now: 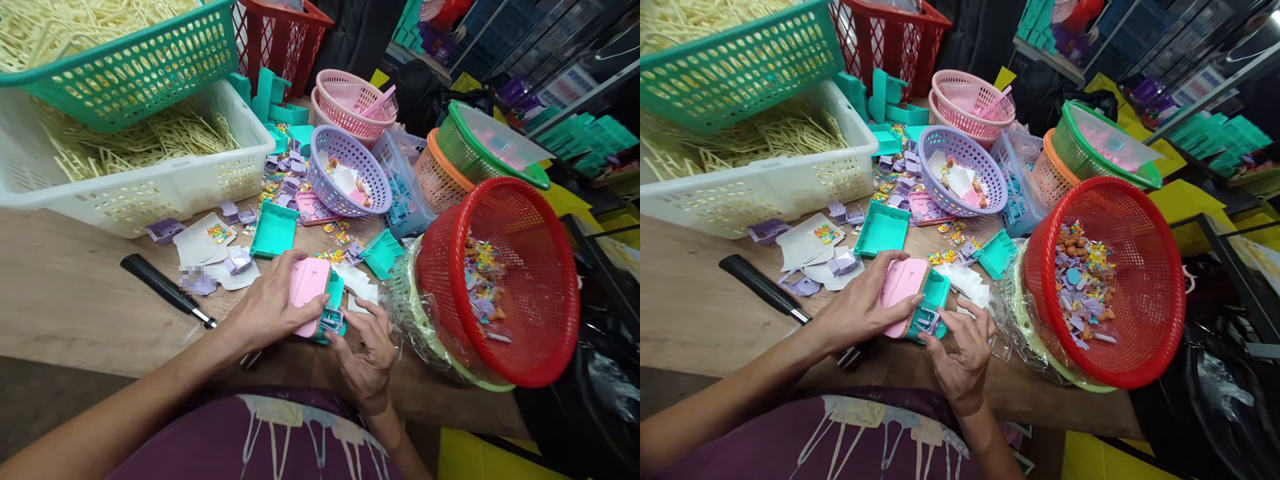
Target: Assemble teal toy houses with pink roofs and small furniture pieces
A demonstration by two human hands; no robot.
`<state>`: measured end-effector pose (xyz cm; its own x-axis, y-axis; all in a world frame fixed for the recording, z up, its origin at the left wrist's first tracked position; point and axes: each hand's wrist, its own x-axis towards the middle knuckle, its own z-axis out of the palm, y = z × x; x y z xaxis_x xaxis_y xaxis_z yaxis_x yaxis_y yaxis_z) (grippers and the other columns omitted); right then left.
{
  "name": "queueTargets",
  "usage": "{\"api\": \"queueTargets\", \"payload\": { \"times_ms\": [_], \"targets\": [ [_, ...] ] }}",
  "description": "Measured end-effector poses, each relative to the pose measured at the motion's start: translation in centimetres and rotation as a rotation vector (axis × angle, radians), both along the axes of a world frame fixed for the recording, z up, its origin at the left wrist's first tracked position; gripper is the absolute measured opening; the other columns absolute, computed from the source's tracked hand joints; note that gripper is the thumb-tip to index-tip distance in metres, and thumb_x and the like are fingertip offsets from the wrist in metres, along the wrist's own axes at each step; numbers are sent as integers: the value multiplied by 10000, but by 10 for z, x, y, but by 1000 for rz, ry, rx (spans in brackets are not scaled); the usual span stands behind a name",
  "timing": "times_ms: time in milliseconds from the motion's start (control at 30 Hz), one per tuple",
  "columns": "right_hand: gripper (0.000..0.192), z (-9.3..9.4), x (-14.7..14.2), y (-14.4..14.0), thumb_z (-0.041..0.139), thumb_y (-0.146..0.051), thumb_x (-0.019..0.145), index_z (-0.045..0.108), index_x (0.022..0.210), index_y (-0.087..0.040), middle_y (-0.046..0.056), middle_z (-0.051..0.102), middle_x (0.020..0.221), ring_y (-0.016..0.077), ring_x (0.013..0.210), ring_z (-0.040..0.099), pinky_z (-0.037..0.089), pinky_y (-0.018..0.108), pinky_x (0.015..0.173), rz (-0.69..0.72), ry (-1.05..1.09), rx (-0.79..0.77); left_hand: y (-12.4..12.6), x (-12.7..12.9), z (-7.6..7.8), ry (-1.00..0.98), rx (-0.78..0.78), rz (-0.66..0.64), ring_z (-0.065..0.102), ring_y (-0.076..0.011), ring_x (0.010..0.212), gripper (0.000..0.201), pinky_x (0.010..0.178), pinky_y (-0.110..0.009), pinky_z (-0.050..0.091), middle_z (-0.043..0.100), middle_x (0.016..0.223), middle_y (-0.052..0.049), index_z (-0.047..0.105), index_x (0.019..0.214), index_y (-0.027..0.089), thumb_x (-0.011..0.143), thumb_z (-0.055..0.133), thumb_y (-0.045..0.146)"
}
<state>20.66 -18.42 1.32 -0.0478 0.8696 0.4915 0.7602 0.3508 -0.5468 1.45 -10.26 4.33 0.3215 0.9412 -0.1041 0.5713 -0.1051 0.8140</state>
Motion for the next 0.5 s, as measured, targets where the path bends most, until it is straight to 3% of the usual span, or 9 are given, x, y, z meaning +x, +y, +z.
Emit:
{"api": "queueTargets", "payload": {
  "times_ms": [367,500],
  "targets": [
    [206,3,-7,-1,690,-331,881,657,1054,-225,51,706,940,254,943,639,361,507,978,-47,43,-14,1,1,-8,6,-34,28,572,-325,1122,743,951,-489,472,533,1290,-126,366,1318,213,784,543,698],
    [237,-3,-9,-2,714,-322,864,657,1072,-226,52,703,948,248,947,639,404,471,934,-48,114,-10,0,0,-7,50,-66,24,596,-319,1056,756,902,-489,487,548,1250,-122,348,1316,220,781,519,725]
  ]
}}
